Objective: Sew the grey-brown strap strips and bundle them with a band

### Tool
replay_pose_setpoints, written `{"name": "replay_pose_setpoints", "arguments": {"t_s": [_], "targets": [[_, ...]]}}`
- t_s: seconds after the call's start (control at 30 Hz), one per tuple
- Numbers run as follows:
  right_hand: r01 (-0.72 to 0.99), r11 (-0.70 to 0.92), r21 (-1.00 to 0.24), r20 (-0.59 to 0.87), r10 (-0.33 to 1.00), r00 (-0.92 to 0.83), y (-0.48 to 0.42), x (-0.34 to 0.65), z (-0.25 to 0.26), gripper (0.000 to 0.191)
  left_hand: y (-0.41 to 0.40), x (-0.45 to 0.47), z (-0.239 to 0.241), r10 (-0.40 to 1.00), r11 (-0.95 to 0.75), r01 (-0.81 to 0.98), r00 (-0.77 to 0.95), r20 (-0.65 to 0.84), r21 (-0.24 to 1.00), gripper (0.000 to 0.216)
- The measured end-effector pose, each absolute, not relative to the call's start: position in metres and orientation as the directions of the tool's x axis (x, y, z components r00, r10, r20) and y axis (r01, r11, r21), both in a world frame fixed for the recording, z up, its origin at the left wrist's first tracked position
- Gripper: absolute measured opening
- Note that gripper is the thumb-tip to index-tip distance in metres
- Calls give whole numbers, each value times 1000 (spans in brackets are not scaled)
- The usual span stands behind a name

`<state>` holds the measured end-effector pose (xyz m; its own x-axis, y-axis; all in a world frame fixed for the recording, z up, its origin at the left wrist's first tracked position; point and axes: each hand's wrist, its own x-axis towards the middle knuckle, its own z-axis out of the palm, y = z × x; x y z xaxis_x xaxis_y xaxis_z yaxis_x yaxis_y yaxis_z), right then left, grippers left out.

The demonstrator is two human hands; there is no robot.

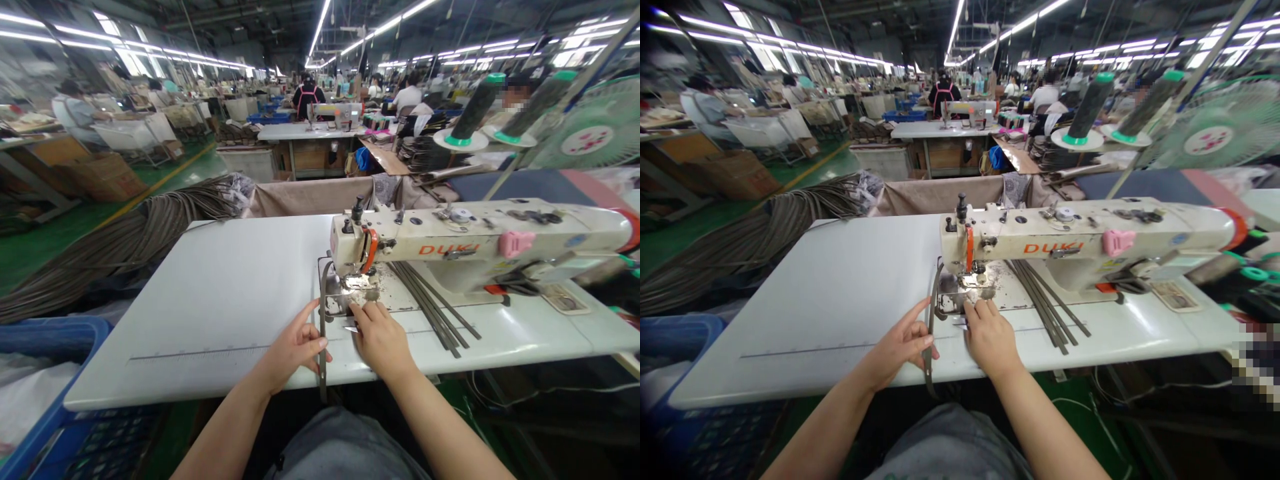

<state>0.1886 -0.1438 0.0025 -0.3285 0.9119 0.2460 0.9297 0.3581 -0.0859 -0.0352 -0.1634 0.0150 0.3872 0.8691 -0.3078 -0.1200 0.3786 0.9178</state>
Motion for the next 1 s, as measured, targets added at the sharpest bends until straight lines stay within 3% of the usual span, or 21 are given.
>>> {"name": "replay_pose_setpoints", "arguments": {"t_s": [0.13, 0.47, 0.7, 0.83, 1.0], "targets": [[927, 360, -105, 317, 896, -312, -151, 192, -2, 39, -160, -33, 15, 852, 403, -93, 400, -337, 910, 93], [926, 356, -125, 303, 903, -306, -150, 190, 0, 40, -161, -35, 20, 836, 380, -37, 441, -326, 924, 65], [921, 339, -190, 322, 908, -268, -150, 191, 0, 38, -162, -34, 20, 840, 413, -87, 422, -341, 907, 94], [908, 308, -284, 332, 920, -209, -158, 190, -1, 37, -163, -34, 26, 801, 462, -96, 472, -369, 881, 84], [771, 296, -564, 296, 944, -145, -177, 192, -3, 41, -167, -37, 26, 793, 449, -61, 488, -366, 891, 53]]}}
